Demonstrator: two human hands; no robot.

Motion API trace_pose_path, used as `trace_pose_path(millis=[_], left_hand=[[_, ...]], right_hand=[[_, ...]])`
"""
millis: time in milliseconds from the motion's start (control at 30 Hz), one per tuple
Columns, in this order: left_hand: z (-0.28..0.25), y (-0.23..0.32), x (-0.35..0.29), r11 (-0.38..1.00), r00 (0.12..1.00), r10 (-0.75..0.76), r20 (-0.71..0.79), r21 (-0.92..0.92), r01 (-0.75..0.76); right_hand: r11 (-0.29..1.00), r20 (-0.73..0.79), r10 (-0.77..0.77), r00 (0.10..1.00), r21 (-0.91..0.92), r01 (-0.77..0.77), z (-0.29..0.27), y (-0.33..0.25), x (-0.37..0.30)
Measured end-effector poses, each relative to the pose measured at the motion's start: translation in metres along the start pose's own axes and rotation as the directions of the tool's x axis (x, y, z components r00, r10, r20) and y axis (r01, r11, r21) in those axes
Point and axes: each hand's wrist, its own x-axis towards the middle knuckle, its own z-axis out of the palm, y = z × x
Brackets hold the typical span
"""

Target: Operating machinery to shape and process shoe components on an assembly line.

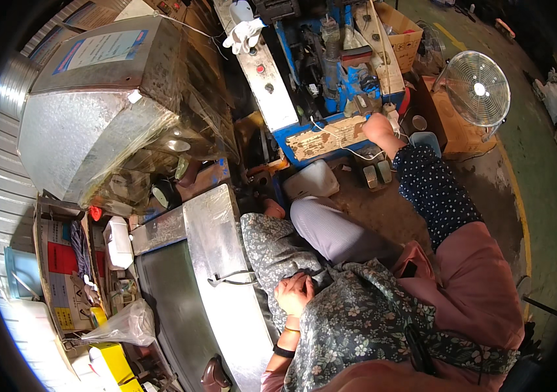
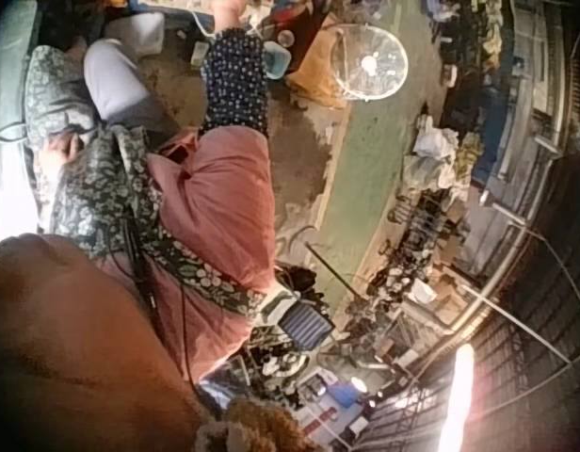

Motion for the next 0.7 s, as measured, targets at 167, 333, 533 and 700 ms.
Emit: trace_pose_path(millis=[167, 333, 533, 700], left_hand=[[0.0006, -0.0006, -0.0002, 1.000, 1.000, 0.005, -0.004, 0.000, -0.005], [0.0010, -0.0009, -0.0004, 1.000, 1.000, -0.002, -0.003, -0.003, 0.002], [-0.0008, 0.0013, 0.0007, 1.000, 1.000, 0.000, -0.007, -0.012, 0.000], [-0.0030, 0.0028, 0.0015, 1.000, 1.000, -0.008, 0.014, 0.004, 0.007]], right_hand=[[1.000, 0.006, 0.003, 1.000, -0.008, -0.003, 0.0024, 0.0023, 0.0037], [1.000, 0.007, -0.006, 1.000, -0.008, 0.006, 0.0035, 0.0033, 0.0060], [1.000, 0.002, -0.016, 1.000, -0.008, 0.016, 0.0017, 0.0030, 0.0034], [1.000, -0.017, -0.026, 1.000, -0.003, 0.026, 0.0048, 0.0050, 0.0049]])
